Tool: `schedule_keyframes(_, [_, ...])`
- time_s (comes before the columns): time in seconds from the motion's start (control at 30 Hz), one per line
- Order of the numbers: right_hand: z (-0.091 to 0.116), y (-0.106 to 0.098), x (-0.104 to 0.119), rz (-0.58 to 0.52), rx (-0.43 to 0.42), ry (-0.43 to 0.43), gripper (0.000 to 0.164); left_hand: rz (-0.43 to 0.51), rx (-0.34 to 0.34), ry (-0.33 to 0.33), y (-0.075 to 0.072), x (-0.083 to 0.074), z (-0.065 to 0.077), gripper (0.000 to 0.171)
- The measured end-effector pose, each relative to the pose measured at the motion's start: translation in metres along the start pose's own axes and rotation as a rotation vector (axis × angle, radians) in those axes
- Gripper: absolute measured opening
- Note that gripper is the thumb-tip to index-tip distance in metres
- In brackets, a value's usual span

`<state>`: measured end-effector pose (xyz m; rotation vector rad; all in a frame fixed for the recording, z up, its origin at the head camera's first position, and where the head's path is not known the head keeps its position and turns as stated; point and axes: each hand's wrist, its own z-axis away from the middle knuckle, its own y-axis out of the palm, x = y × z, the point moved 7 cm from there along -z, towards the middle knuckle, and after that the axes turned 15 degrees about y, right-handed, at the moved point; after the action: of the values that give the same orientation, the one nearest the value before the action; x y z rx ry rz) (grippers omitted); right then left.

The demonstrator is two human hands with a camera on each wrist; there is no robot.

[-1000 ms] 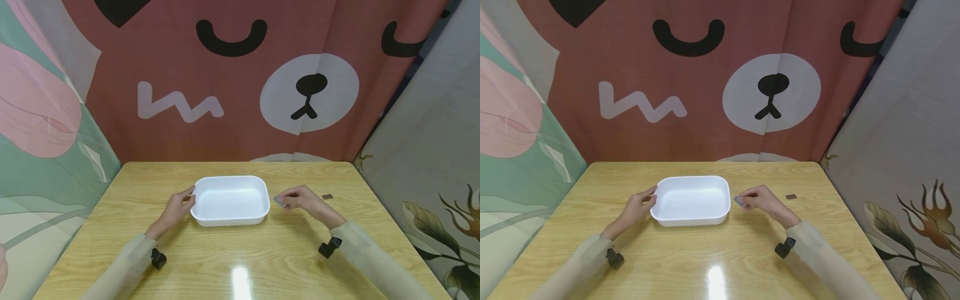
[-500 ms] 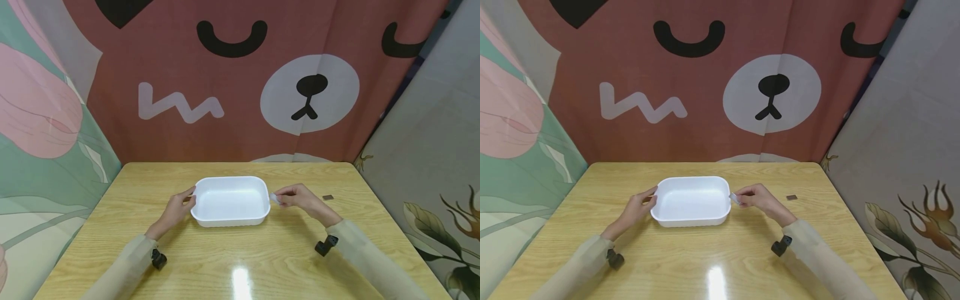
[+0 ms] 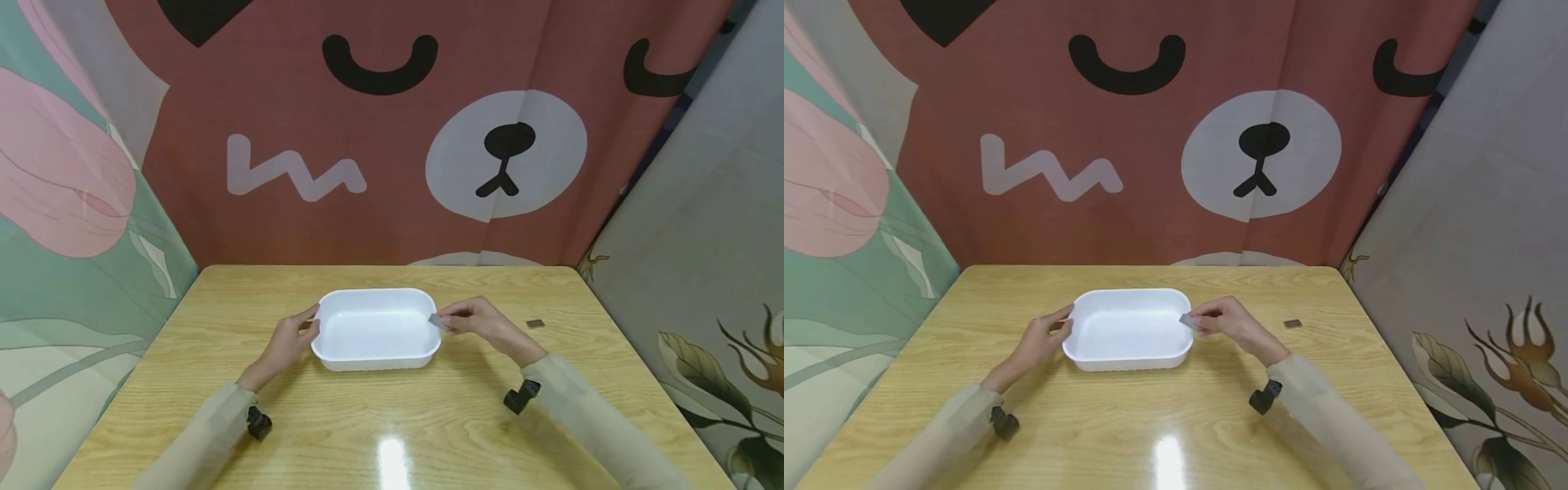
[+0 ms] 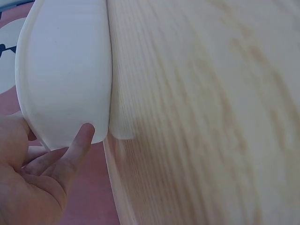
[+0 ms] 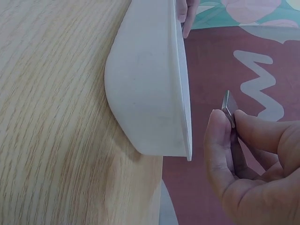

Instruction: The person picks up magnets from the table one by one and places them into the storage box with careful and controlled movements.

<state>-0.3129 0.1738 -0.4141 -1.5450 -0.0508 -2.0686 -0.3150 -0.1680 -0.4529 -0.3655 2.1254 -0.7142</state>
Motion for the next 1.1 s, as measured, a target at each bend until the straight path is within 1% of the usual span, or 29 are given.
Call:
schedule_keyframes(0.13, [-0.004, 0.004, 0.003, 0.011, 0.001, -0.008, 0.023, -0.005, 0.002, 0.000, 0.000, 0.000, 0.000, 0.042])
schedule_keyframes(0.3, [-0.006, 0.012, 0.009, 0.005, 0.027, -0.012, 0.024, -0.003, 0.003, -0.005, 0.000, 0.001, 0.000, 0.042])
schedule_keyframes(0.57, [0.005, 0.030, 0.032, 0.009, 0.052, 0.006, 0.024, -0.017, 0.008, -0.006, 0.000, 0.001, 0.000, 0.042])
schedule_keyframes(0.67, [0.003, 0.032, 0.032, 0.007, 0.052, 0.010, 0.024, -0.017, 0.008, -0.005, 0.000, 0.001, 0.000, 0.042])
schedule_keyframes(0.8, [-0.008, 0.031, 0.023, 0.014, 0.039, 0.007, 0.022, -0.013, 0.003, 0.001, 0.000, 0.000, 0.000, 0.041])
schedule_keyframes(0.97, [-0.019, 0.035, 0.017, 0.032, 0.046, -0.020, 0.022, -0.013, 0.004, 0.016, 0.000, -0.001, 0.000, 0.041])
schedule_keyframes(1.0, [-0.020, 0.036, 0.017, 0.026, 0.055, -0.025, 0.023, -0.014, 0.005, 0.019, 0.000, -0.001, -0.001, 0.041])
schedule_keyframes(1.1, [-0.013, 0.042, 0.026, 0.011, 0.082, -0.022, 0.023, -0.014, 0.003, 0.025, 0.001, -0.002, -0.001, 0.041])
